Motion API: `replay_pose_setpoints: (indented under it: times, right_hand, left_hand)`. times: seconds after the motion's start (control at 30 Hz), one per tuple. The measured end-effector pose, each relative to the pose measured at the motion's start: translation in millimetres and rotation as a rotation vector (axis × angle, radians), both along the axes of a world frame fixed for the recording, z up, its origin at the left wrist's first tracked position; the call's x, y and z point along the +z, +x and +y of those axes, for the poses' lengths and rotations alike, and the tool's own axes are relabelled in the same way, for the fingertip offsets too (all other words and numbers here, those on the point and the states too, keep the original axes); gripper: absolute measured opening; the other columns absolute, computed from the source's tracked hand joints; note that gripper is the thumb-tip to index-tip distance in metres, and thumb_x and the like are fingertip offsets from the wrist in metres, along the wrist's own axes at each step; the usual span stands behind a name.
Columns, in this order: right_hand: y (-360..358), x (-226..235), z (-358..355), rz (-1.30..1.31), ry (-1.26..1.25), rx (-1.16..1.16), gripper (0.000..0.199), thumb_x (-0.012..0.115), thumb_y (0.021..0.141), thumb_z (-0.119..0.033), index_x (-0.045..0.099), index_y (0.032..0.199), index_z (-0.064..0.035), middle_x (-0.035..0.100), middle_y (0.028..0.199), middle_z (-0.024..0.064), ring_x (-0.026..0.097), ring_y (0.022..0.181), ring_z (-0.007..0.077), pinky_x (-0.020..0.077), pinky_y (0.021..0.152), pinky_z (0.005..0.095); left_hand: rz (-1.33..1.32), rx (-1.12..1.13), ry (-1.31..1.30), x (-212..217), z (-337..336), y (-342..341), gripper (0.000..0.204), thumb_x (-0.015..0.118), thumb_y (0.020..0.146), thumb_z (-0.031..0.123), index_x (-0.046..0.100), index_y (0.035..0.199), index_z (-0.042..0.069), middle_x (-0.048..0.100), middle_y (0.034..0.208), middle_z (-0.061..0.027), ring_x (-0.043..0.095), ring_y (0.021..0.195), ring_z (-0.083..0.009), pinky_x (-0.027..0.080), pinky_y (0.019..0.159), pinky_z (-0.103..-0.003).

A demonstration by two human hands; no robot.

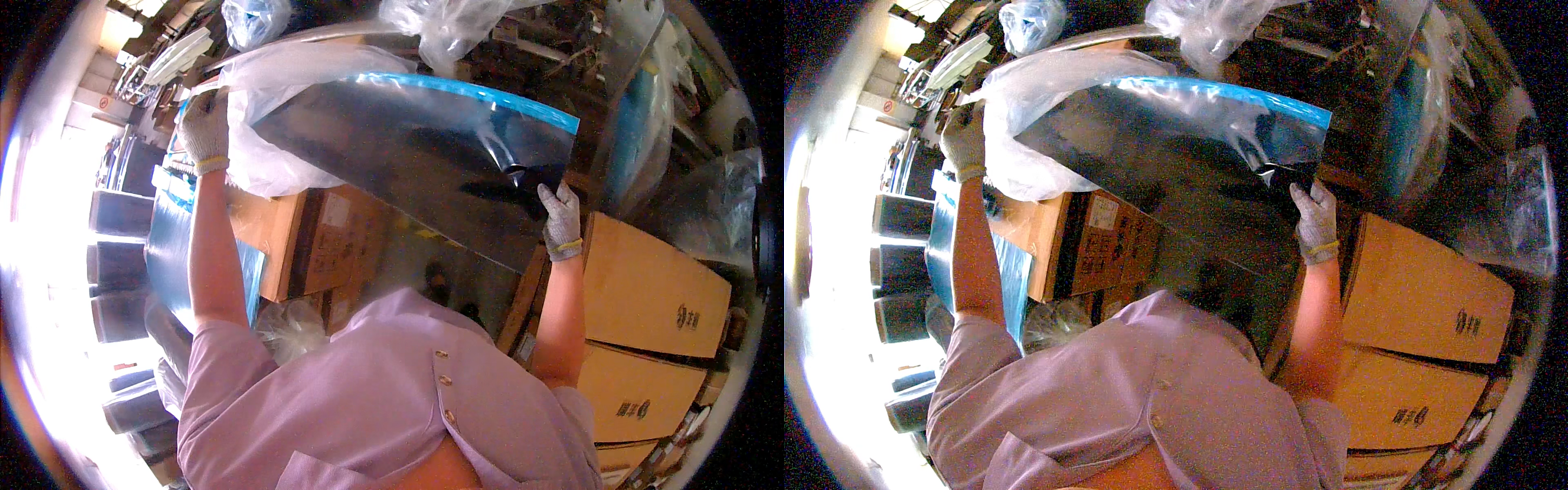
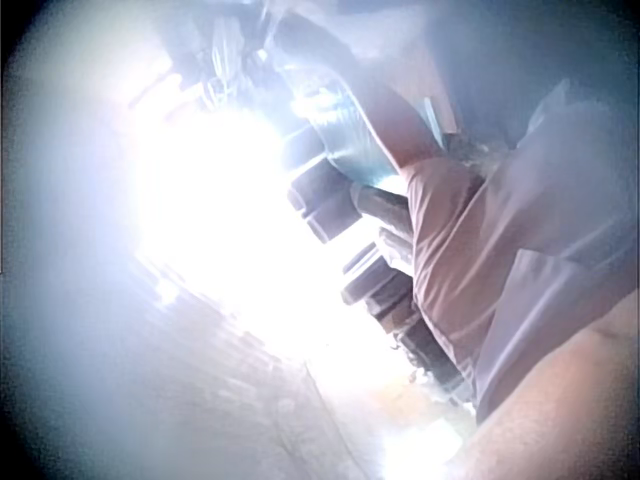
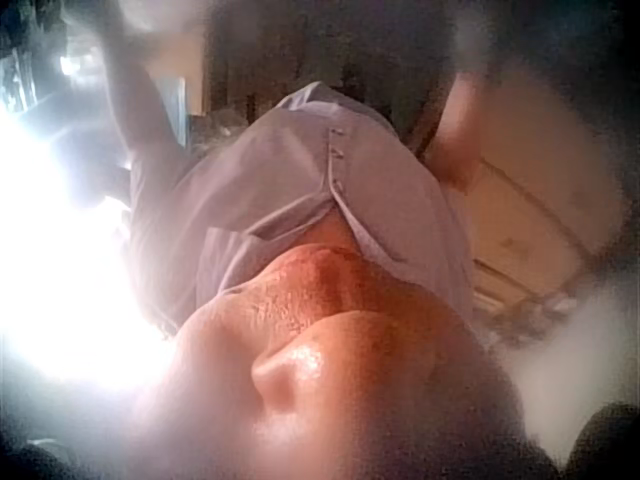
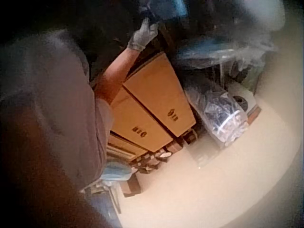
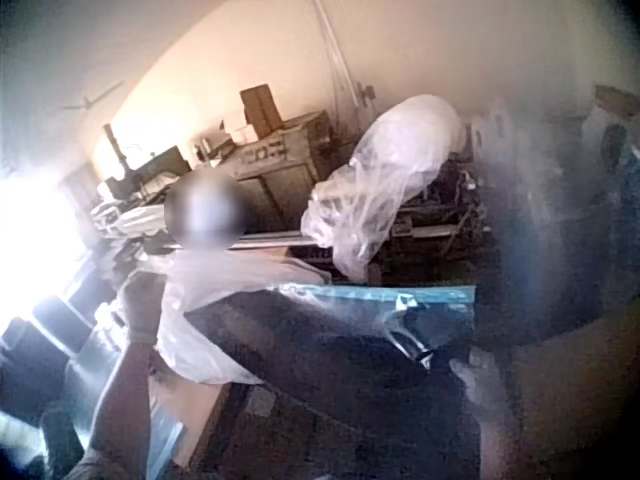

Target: The person reviews documents at a desk, then moves to a storage area to wrap a large black sheet in a clear plastic bag. They then carry a large roll of blue material and place it into a cardboard tube.

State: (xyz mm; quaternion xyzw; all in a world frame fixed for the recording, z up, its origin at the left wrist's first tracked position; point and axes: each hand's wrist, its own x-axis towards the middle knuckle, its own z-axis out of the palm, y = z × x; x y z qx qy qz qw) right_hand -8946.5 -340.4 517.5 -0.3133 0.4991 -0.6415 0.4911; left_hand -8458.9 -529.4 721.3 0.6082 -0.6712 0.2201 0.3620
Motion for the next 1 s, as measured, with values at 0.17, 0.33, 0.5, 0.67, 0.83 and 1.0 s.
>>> replay_pose_setpoints:
  times: [0.17, 0.33, 0.5, 0.67, 0.83, 1.0]
  right_hand:
    - [-1, -5, 0, 0.043, 0.012, -0.028, 0.02, 0.061, 0.086, -0.007, 0.067, 0.104, -0.0026, 0.066, 0.099, 0.0033, 0.059, 0.087, 0.0131, 0.0447, 0.083, 0.0275]
    - [-7, -22, 1, 0.088, 0.04, -0.028, 0.024, 0.061, 0.086, -0.013, 0.067, 0.106, -0.0015, 0.068, 0.097, 0.0029, 0.058, 0.087, 0.0149, 0.0439, 0.083, 0.0294]
    - [-13, -24, 3, 0.28, 0.052, 0.017, 0.027, 0.06, 0.087, -0.013, 0.066, 0.111, -0.003, 0.068, 0.1, 0.003, 0.058, 0.091, 0.0125, 0.0439, 0.087, 0.0293]
    - [-6, -18, 4, 0.386, -0.084, -0.078, 0.022, 0.062, 0.084, -0.014, 0.069, 0.105, -0.0095, 0.07, 0.092, 0.0111, 0.063, 0.084, 0.0153, 0.0483, 0.077, 0.0316]
    - [1, -48, -14, 0.549, -0.301, -0.229, 0.027, 0.064, 0.079, -0.013, 0.068, 0.105, -0.0091, 0.07, 0.082, 0.0133, 0.065, 0.073, 0.0226, 0.0509, 0.067, 0.0354]
    - [7, -30, -14, 0.17, -0.007, -0.083, 0.026, 0.063, 0.082, -0.009, 0.069, 0.106, -0.0068, 0.071, 0.085, 0.007, 0.059, 0.074, 0.0116, 0.0483, 0.072, 0.0314]
  left_hand:
    - [-0.182, -0.074, -0.062, -6, -3, -3, 0.031, 0.073, 0.081, 0.035, 0.073, 0.096, 0.007, 0.072, 0.085, -0.0077, 0.067, 0.076, -0.0154, 0.052, 0.071, -0.03]
    - [-0.063, -0.104, -0.06, -27, -21, 18, 0.032, 0.066, 0.086, 0.037, 0.072, 0.101, 0.009, 0.071, 0.097, -0.0114, 0.068, 0.084, -0.0231, 0.052, 0.076, -0.035]
    - [-0.207, -0.237, 0.002, -22, -30, 24, 0.039, 0.064, 0.088, 0.039, 0.07, 0.107, 0.006, 0.069, 0.107, -0.0137, 0.066, 0.096, -0.0235, 0.05, 0.085, -0.033]
    - [-0.104, -0.069, 0.167, -26, -13, 9, 0.031, 0.059, 0.093, 0.027, 0.068, 0.113, 0.004, 0.067, 0.114, -0.0123, 0.065, 0.097, -0.0237, 0.048, 0.089, -0.036]
    - [-0.038, 0.221, 0.331, -13, 5, -37, 0.033, 0.056, 0.094, 0.023, 0.063, 0.118, 0.001, 0.065, 0.118, -0.0126, 0.063, 0.098, -0.0248, 0.047, 0.09, -0.038]
    - [0.043, -0.047, 0.272, -34, -26, -6, 0.031, 0.054, 0.095, 0.02, 0.062, 0.12, 0.002, 0.064, 0.119, -0.0123, 0.063, 0.099, -0.0241, 0.046, 0.092, -0.037]
